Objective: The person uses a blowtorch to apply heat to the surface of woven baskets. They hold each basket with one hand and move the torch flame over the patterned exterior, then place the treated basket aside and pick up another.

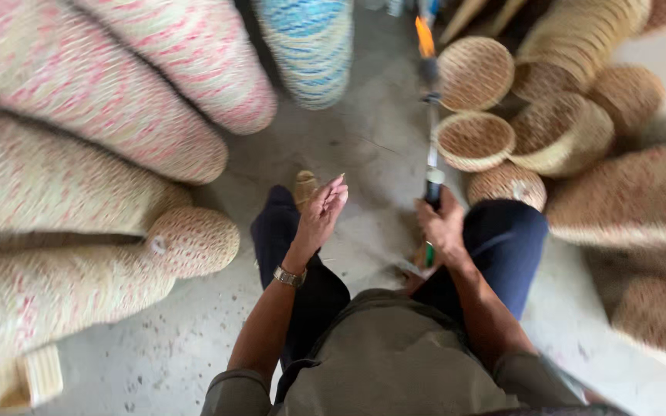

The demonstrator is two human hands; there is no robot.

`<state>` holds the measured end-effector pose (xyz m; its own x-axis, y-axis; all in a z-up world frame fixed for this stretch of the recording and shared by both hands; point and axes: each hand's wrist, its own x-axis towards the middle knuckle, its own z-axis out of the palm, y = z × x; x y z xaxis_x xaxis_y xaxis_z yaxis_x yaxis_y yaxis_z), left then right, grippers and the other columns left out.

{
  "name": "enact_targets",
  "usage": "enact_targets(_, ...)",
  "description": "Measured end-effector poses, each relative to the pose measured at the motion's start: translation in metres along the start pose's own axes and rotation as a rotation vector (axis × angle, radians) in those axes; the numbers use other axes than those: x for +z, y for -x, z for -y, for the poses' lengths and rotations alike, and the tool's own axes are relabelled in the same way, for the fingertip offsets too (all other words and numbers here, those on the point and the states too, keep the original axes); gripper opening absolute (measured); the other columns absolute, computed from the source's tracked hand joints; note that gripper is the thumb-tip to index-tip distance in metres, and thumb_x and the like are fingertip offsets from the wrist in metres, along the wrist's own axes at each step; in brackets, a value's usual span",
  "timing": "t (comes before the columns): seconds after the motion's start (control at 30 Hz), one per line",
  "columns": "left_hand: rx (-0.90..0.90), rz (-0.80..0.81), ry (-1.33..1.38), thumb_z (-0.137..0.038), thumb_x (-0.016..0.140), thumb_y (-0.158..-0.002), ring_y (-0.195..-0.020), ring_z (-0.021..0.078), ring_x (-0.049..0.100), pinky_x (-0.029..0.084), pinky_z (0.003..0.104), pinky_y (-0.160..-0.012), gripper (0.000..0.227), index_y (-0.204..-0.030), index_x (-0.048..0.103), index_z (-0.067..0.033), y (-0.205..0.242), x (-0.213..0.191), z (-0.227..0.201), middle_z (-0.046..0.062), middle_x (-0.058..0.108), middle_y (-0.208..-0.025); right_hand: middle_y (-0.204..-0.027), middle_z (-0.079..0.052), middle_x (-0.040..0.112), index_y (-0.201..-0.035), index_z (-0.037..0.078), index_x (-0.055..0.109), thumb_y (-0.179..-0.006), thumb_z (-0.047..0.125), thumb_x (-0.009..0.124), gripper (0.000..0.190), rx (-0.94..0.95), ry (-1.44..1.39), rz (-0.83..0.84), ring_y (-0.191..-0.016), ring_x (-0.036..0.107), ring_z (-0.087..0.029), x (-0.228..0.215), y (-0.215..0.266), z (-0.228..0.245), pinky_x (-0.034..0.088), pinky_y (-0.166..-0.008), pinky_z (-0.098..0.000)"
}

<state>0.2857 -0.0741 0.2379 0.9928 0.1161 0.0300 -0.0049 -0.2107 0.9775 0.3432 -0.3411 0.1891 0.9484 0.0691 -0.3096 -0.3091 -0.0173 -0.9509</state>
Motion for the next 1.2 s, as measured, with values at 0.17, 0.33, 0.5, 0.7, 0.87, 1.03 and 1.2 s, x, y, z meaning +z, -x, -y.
enact_targets(0.17,-0.179,0.307,-0.104,-0.032,0.059,-0.104,-0.106,0.0177,0.069,0.057,0.029,-0.088,0.048,-0.144,0.055,-0.0053,-0.035,0.069,0.037,0.015,0.07,-0.124,-0.085,-0.012,0.064,-0.128,0.004,0.059,-0.084,0.011,0.069,0.046,-0.249,0.302,-0.085,-0.073,0.062,-0.024,0.023,0.004,-0.028,0.051,-0.065,-0.0357)
enact_targets(0.33,-0.338,0.4,-0.025,-0.029,0.065,-0.104,-0.1,0.0181,0.068,0.056,0.03,-0.087,0.043,-0.138,0.064,-0.0028,-0.042,0.101,0.055,0.014,0.071,-0.113,-0.104,-0.025,0.07,-0.138,0.004,0.051,-0.084,0.017,0.073,0.06,-0.205,0.329,-0.025,-0.094,0.071,-0.041,0.033,0.007,-0.039,0.056,-0.079,-0.0457)
enact_targets(0.5,-0.362,0.279,0.411,-0.015,0.069,-0.101,-0.109,0.0092,0.064,0.054,0.025,-0.095,0.049,-0.146,0.058,-0.0033,-0.032,0.109,0.053,0.002,0.068,-0.126,-0.116,-0.028,0.067,-0.148,0.003,0.041,-0.085,0.017,0.071,0.071,-0.241,0.359,0.051,-0.105,0.066,-0.046,0.031,0.01,-0.042,0.053,-0.088,-0.0518)
enact_targets(0.7,-0.418,0.251,0.453,-0.012,0.067,-0.1,-0.108,0.0126,0.069,0.06,0.029,-0.095,0.044,-0.142,0.06,-0.0008,-0.037,0.103,0.054,0.007,0.071,-0.127,-0.133,-0.033,0.053,-0.147,-0.004,0.033,-0.084,0.032,0.08,0.086,-0.275,0.652,0.28,-0.115,0.06,-0.052,0.014,0.012,-0.005,0.05,-0.096,-0.0534)
enact_targets(0.87,-0.527,0.296,0.422,-0.008,0.065,-0.099,-0.107,0.0203,0.072,0.063,0.036,-0.09,0.04,-0.138,0.059,-0.0005,-0.04,0.092,0.054,0.009,0.072,-0.118,-0.129,-0.017,0.067,-0.139,0.002,0.056,-0.097,0.019,0.066,0.047,-0.276,0.298,0.462,-0.106,0.075,-0.025,-0.109,-0.014,0.067,0.064,-0.088,-0.0368)
enact_targets(1.03,-0.505,0.35,0.345,-0.006,0.062,-0.1,-0.11,0.0217,0.071,0.062,0.035,-0.095,0.039,-0.138,0.058,0.0022,-0.043,0.084,0.057,0.01,0.071,-0.118,-0.126,-0.018,0.069,-0.143,0.007,0.057,-0.097,0.031,0.072,0.054,-0.16,0.589,0.033,-0.111,0.071,-0.029,-0.185,-0.133,0.029,0.061,-0.089,-0.0424)
enact_targets(1.2,-0.606,0.321,0.418,-0.001,0.062,-0.098,-0.11,0.0222,0.07,0.06,0.036,-0.096,0.037,-0.135,0.056,0.0049,-0.051,0.084,0.065,0.011,0.069,-0.119,-0.145,-0.023,0.048,-0.148,0.002,0.042,-0.074,0.033,0.088,0.093,-0.262,1.17,0.226,-0.134,0.045,-0.042,-0.156,-0.219,-0.094,0.041,-0.108,-0.0559)
